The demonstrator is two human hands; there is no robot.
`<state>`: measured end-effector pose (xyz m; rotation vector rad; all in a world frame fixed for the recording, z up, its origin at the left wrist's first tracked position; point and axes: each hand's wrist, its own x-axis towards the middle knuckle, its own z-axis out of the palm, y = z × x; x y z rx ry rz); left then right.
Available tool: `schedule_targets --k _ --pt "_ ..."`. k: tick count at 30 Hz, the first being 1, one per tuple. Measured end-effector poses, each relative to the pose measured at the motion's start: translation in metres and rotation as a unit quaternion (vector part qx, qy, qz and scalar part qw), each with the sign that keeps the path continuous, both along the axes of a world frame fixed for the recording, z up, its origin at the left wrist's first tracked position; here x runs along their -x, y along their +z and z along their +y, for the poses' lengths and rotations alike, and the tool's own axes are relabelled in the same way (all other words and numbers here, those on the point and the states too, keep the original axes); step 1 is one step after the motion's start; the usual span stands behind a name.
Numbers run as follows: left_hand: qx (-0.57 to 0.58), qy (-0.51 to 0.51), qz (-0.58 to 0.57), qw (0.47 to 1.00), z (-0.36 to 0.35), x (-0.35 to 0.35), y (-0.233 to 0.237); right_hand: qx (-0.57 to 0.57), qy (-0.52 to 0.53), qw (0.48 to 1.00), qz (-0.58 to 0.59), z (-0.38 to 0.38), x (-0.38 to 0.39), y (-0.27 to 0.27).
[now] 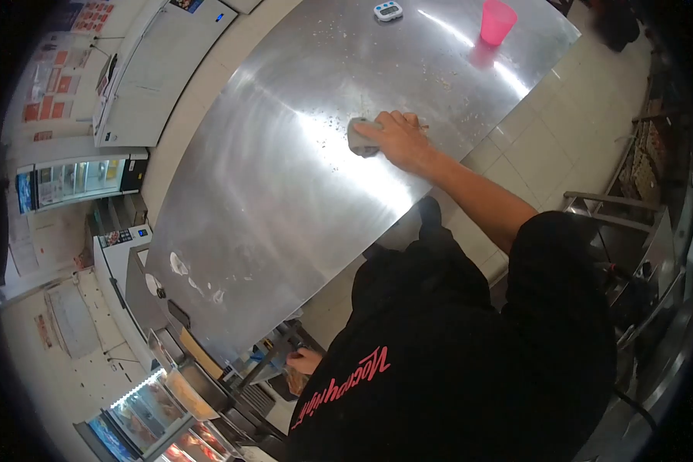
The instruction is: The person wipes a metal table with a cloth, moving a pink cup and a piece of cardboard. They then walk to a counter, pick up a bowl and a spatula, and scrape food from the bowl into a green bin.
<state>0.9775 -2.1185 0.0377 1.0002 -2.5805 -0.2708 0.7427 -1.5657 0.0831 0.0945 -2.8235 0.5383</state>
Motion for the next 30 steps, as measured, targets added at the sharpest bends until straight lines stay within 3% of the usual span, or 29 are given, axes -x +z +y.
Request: schedule_targets --k 1,3,4,5,6,7,8,11,14,15,17,20,22,23,26,27,28,30 --pt "-0.041 0.029 -0.026 0.998 0.016 -0.014 -0.006 0.035 -0.041 0.997 0.055 0.002 0.004 0.01" --pt "-0.051 0.056 -0.061 0.995 0.016 -0.059 -0.055 0.208 -0.013 0.965 -0.16 -0.024 -0.001 0.056" --pt "-0.061 0.081 -0.093 0.991 0.015 -0.072 -0.073 0.135 0.021 0.985 -0.106 -0.049 -0.006 0.022" --pt "-0.074 0.095 -0.128 0.984 0.022 -0.081 -0.083 0.096 0.076 0.992 -0.017 -0.072 -0.023 0.027" --pt "-0.092 0.101 -0.164 0.977 0.03 -0.084 -0.088 0.216 0.17 0.961 -0.026 -0.086 -0.039 0.03" --pt "-0.108 0.104 -0.201 0.968 0.036 -0.088 -0.09 0.191 0.194 0.953 -0.137 -0.099 -0.051 0.026" --pt "-0.124 0.102 -0.226 0.961 0.041 -0.091 -0.092 0.084 0.233 0.968 -0.03 -0.114 -0.065 -0.002" --pt "-0.161 0.08 -0.269 0.946 0.049 -0.094 -0.094 0.074 0.292 0.953 -0.034 -0.089 -0.072 -0.004" --pt "-0.185 0.054 -0.288 0.938 0.05 -0.093 -0.088 0.149 0.234 0.952 -0.125 -0.02 -0.05 0.009" --pt "-0.193 0.045 -0.286 0.938 0.05 -0.091 -0.086 0.04 0.188 0.969 -0.152 0.003 -0.043 0.026" --pt "-0.209 0.025 -0.278 0.937 0.05 -0.088 -0.078 -0.001 0.174 0.98 -0.097 0.054 -0.034 -0.005" --pt "-0.219 0.009 -0.256 0.942 0.057 -0.078 -0.056 -0.021 0.118 0.99 -0.068 0.099 -0.025 0.003" --pt "-0.216 -0.05 -0.103 0.97 0.084 -0.052 -0.018 -0.002 0.026 1.0 -0.009 0.11 -0.015 0.01" --pt "-0.215 -0.047 -0.099 0.971 0.089 -0.038 -0.007 0.035 -0.003 0.999 0.014 0.094 -0.016 0.033" --pt "-0.167 -0.098 0.039 0.98 0.097 0.002 0.036 0.063 0.015 0.998 0.025 0.048 -0.027 0.034" --pt "-0.186 -0.1 0.079 0.974 0.105 0.022 0.051 0.183 0.054 0.979 -0.073 0.04 -0.034 0.037" --pt "-0.209 -0.121 0.113 0.964 0.104 0.04 0.06 0.093 0.073 0.993 0.015 0.028 -0.038 0.009" --pt "-0.242 -0.174 0.18 0.937 0.116 0.092 0.077 0.135 0.049 0.989 0.031 0.013 -0.05 0.019"
